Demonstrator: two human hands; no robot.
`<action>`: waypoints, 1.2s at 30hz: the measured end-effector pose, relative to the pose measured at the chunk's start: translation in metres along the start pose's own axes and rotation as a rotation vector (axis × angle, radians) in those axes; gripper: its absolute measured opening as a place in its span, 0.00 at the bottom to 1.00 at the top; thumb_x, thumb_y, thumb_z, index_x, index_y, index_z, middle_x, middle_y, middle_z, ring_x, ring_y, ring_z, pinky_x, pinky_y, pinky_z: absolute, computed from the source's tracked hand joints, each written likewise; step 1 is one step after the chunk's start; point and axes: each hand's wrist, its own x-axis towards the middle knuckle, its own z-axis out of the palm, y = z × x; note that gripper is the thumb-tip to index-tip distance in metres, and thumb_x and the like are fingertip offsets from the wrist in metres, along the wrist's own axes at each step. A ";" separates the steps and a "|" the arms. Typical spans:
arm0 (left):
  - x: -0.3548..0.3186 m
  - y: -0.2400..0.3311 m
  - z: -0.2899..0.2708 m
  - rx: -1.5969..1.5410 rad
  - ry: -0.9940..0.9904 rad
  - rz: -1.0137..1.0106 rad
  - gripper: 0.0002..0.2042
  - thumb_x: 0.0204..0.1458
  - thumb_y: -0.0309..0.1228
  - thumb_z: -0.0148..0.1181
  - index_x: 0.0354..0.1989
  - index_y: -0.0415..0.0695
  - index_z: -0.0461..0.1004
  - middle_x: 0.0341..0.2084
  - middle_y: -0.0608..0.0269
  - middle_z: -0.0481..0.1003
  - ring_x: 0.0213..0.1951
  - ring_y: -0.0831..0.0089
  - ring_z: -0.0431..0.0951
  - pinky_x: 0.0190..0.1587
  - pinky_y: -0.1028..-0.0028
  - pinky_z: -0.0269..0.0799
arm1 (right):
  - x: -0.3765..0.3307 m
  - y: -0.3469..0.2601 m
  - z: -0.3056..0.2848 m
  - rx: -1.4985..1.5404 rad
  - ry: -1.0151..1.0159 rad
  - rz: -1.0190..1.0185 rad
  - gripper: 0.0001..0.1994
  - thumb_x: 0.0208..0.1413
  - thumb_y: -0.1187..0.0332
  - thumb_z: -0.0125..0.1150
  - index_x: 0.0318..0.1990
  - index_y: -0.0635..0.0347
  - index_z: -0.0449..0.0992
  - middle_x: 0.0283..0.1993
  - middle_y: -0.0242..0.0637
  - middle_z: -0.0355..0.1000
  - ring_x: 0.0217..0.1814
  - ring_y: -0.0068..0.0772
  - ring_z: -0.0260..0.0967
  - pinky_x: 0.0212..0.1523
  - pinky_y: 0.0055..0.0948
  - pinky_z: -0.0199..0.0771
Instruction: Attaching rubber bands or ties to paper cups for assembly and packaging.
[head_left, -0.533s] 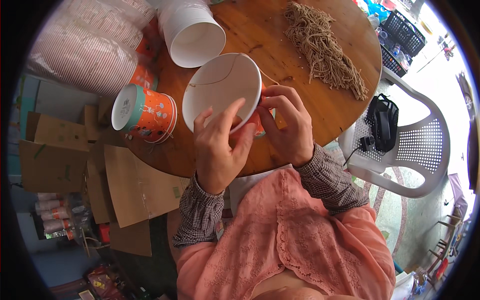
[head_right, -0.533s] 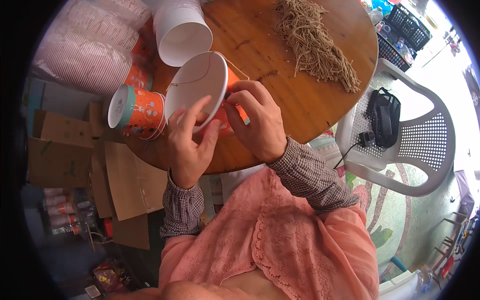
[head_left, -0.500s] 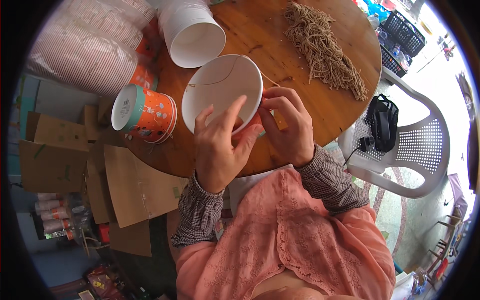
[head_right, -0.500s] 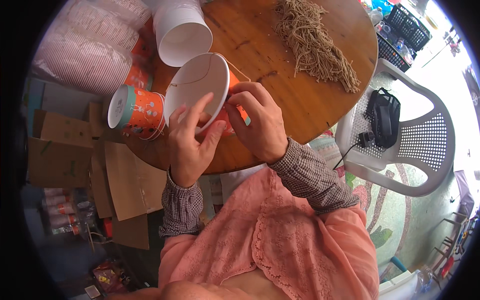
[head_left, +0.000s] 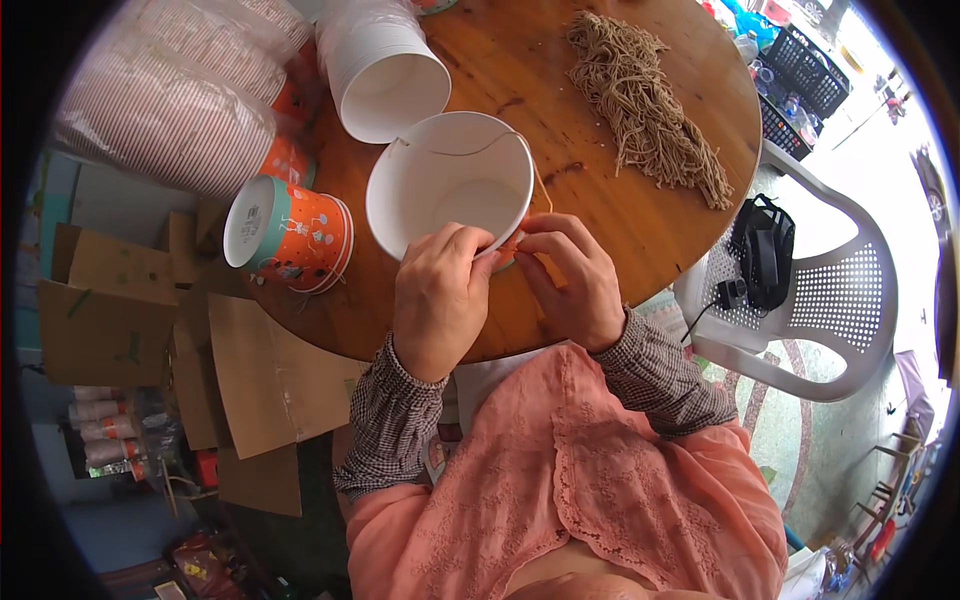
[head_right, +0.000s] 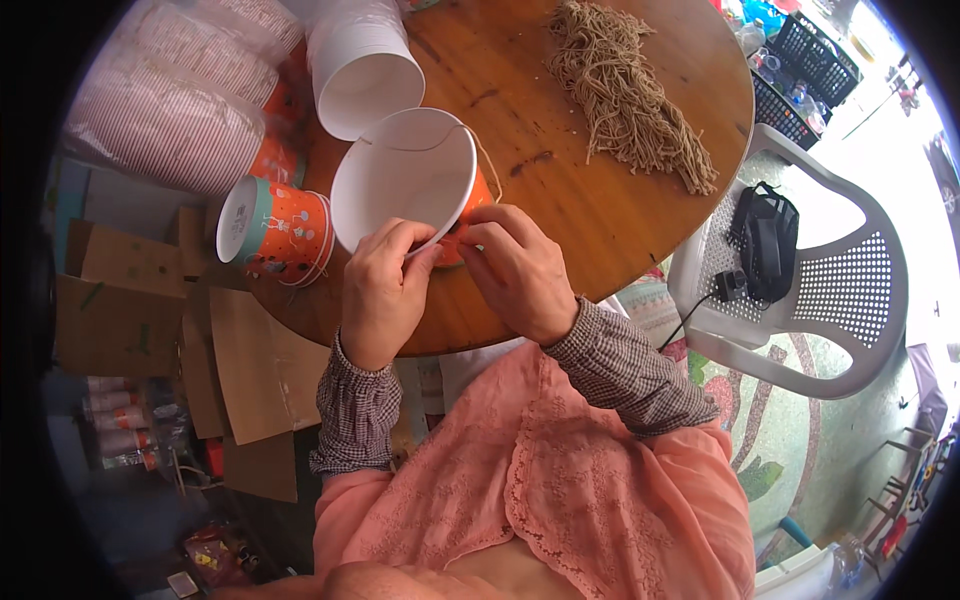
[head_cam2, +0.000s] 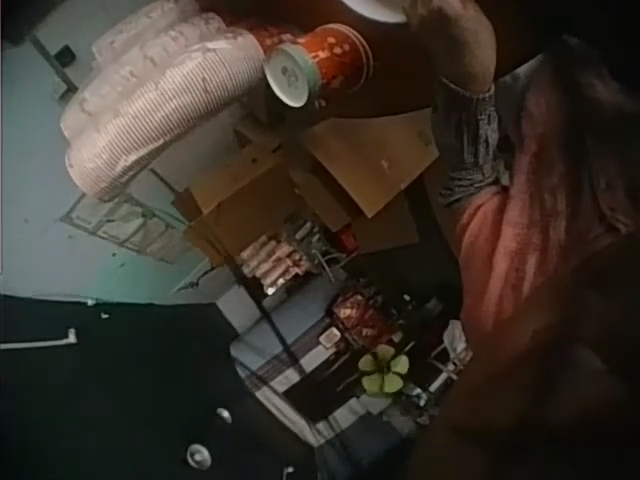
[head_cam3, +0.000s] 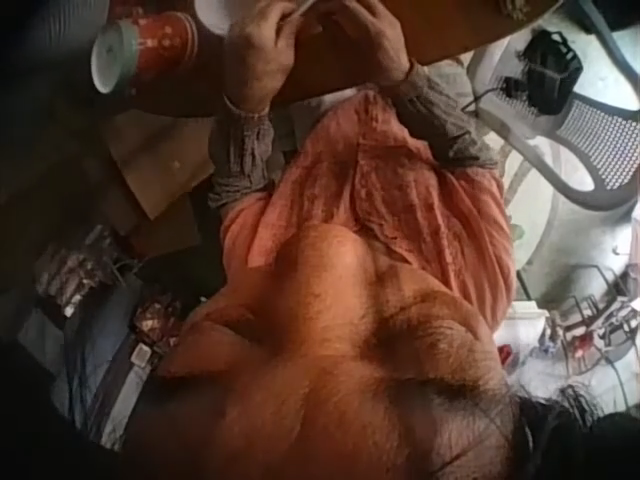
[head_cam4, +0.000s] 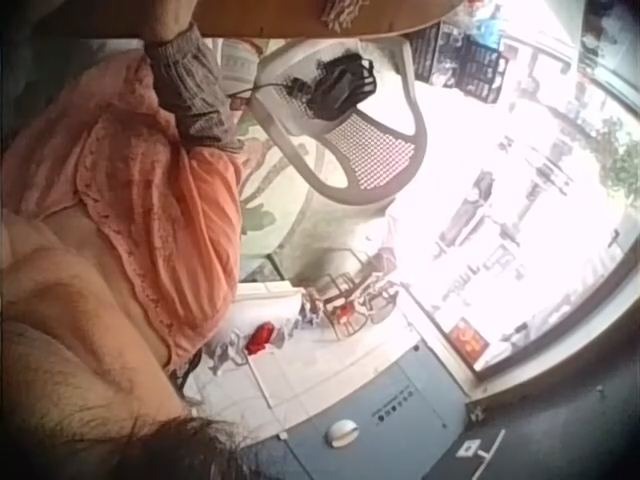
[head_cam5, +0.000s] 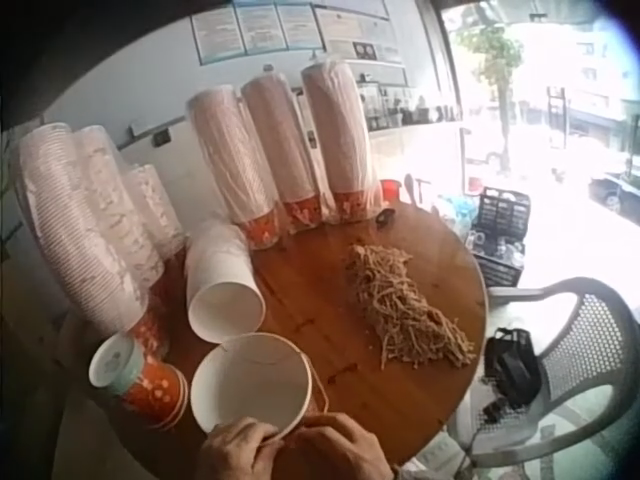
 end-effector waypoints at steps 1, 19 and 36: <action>-0.001 -0.001 0.001 -0.010 -0.017 -0.047 0.05 0.50 0.24 0.61 0.33 0.42 0.71 0.28 0.60 0.74 0.36 0.58 0.75 0.46 0.63 0.65 | 0.000 0.005 -0.001 -0.026 -0.020 -0.056 0.07 0.50 0.76 0.62 0.37 0.59 0.73 0.43 0.43 0.70 0.38 0.45 0.72 0.34 0.34 0.75; 0.009 -0.024 -0.017 -0.333 -0.176 0.017 0.04 0.50 0.25 0.62 0.32 0.41 0.73 0.25 0.59 0.77 0.31 0.63 0.78 0.54 0.60 0.64 | 0.094 0.009 -0.003 -0.002 -0.231 -0.093 0.06 0.52 0.72 0.62 0.37 0.62 0.74 0.33 0.39 0.73 0.35 0.42 0.74 0.33 0.33 0.74; 0.004 -0.026 0.012 -0.648 0.294 -0.226 0.07 0.58 0.27 0.57 0.39 0.36 0.71 0.33 0.60 0.74 0.36 0.74 0.75 0.39 0.76 0.70 | 0.090 0.004 -0.017 0.077 -0.511 -0.119 0.04 0.51 0.70 0.65 0.35 0.57 0.80 0.28 0.33 0.74 0.35 0.30 0.71 0.36 0.29 0.72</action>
